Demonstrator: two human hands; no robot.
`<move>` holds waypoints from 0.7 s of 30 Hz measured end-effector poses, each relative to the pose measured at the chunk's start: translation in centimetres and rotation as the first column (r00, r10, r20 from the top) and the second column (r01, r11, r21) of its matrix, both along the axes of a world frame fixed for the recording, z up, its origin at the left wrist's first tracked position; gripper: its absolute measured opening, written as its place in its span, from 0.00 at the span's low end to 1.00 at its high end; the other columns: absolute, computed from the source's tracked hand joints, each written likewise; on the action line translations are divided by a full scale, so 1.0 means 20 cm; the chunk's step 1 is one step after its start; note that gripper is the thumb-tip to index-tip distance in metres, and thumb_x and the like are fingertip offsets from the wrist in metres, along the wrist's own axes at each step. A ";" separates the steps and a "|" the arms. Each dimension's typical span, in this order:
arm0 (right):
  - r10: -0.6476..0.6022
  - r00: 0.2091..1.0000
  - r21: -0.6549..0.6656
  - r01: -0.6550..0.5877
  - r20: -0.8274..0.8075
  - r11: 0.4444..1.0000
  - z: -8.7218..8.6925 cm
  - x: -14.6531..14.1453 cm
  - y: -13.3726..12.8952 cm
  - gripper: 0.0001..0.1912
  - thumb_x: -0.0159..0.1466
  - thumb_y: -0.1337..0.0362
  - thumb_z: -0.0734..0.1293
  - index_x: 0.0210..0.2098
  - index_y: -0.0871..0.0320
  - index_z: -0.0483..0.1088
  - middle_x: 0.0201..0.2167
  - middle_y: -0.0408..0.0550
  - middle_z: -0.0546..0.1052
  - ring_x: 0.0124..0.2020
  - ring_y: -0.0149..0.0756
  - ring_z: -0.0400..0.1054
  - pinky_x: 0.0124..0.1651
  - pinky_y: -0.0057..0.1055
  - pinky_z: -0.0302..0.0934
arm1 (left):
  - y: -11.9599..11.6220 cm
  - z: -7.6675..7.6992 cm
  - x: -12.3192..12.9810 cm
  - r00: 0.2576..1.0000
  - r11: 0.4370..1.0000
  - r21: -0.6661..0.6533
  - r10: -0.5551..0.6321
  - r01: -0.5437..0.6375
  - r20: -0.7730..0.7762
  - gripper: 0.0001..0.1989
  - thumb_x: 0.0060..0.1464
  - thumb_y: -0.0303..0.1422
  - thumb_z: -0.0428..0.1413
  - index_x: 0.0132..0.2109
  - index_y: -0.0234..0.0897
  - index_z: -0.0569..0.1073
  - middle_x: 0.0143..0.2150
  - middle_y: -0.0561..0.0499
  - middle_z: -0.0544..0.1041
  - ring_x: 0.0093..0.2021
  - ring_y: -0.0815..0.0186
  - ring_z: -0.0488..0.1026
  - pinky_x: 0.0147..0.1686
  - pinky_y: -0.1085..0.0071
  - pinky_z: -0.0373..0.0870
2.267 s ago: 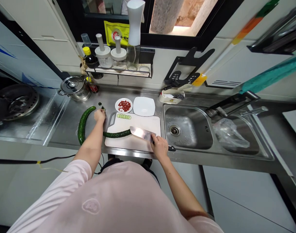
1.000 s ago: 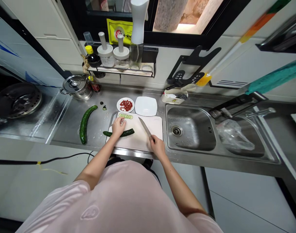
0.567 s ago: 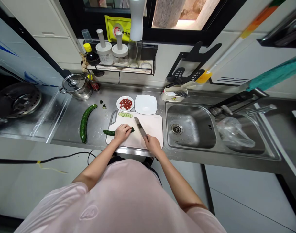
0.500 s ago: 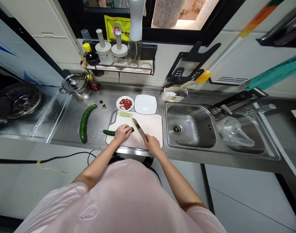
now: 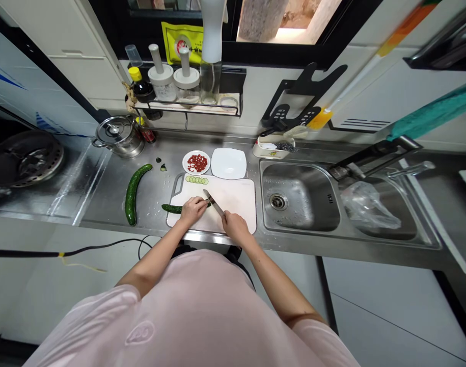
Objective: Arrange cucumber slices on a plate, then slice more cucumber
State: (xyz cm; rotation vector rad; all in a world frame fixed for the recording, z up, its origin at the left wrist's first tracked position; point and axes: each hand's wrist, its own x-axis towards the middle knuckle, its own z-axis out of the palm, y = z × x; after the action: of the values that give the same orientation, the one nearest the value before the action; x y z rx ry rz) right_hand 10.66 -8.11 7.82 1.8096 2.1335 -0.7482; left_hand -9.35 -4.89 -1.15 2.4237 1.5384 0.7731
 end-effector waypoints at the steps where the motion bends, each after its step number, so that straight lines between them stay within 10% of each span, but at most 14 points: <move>1: -0.002 1.000 -0.003 0.002 -0.001 1.000 0.00 0.00 0.00 0.14 0.69 0.63 0.51 0.45 0.59 0.64 0.38 0.55 0.75 0.40 0.40 0.70 0.37 0.30 0.55 | 0.00 0.00 0.00 1.000 1.000 0.002 0.000 0.000 -0.001 0.11 0.59 0.34 0.51 0.46 0.43 0.76 0.39 0.47 0.73 0.40 0.65 0.68 0.41 0.69 0.66; 21: -0.012 1.000 -0.008 0.012 -0.015 1.000 0.00 -0.03 -0.02 0.13 0.68 0.64 0.52 0.44 0.59 0.64 0.38 0.55 0.75 0.40 0.42 0.70 0.37 0.31 0.55 | -0.01 0.00 0.00 1.000 1.000 -0.006 0.000 0.000 -0.004 0.12 0.60 0.33 0.50 0.47 0.43 0.75 0.40 0.47 0.73 0.41 0.65 0.67 0.41 0.69 0.66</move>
State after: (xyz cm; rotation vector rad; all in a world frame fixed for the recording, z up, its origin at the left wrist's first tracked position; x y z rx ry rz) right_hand 9.98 -8.56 7.77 1.8202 2.1275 -0.7740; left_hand -9.35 -5.07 -1.18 2.4230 1.5397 0.7626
